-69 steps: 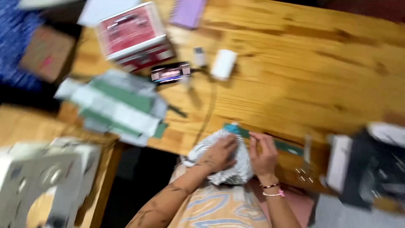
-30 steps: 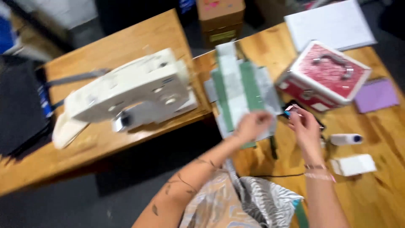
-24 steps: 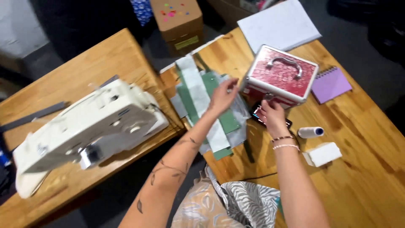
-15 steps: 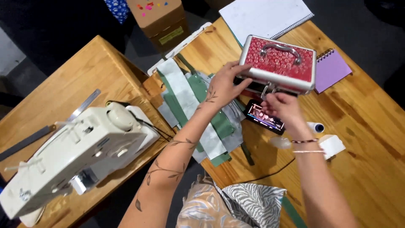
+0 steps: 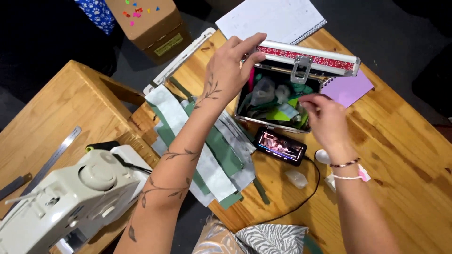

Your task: Marking fabric with a ruler and pen, then pinning the fabric for sewing.

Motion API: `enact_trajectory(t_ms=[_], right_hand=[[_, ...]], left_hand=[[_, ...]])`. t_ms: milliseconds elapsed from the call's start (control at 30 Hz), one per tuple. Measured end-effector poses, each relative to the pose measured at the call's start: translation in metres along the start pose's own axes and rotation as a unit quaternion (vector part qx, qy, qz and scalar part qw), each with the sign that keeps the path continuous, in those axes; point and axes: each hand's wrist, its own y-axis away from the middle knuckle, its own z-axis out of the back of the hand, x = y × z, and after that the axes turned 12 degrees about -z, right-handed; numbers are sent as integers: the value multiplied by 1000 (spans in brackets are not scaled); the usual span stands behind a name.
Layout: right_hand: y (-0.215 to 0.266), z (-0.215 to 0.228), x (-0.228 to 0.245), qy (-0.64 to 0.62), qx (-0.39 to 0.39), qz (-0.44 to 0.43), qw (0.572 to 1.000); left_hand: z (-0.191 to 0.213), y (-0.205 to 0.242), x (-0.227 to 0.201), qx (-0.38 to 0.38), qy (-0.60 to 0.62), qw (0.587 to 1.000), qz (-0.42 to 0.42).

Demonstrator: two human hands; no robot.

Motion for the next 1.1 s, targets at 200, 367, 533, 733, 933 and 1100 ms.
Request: enact_trajectory(t_ms=[200, 367, 533, 733, 933, 1100], right_hand=[[-25, -39, 17, 158, 60, 122, 978], [-56, -86, -3, 280, -41, 268, 921], [-52, -45, 21, 193, -122, 344, 911], [-23, 13, 0, -118, 6, 150, 982], [0, 33, -30, -182, -82, 219, 955], [3, 21, -57, -73, 32, 182, 980]], left_hand=[[2, -5, -1, 5, -12, 1000, 12], [3, -6, 1, 1, -7, 1000, 9], [7, -6, 0, 6, -2, 1000, 13], [11, -7, -3, -8, 16, 1000, -14], [8, -16, -2, -5, 28, 1000, 7], [10, -25, 0, 9, 37, 999, 31]])
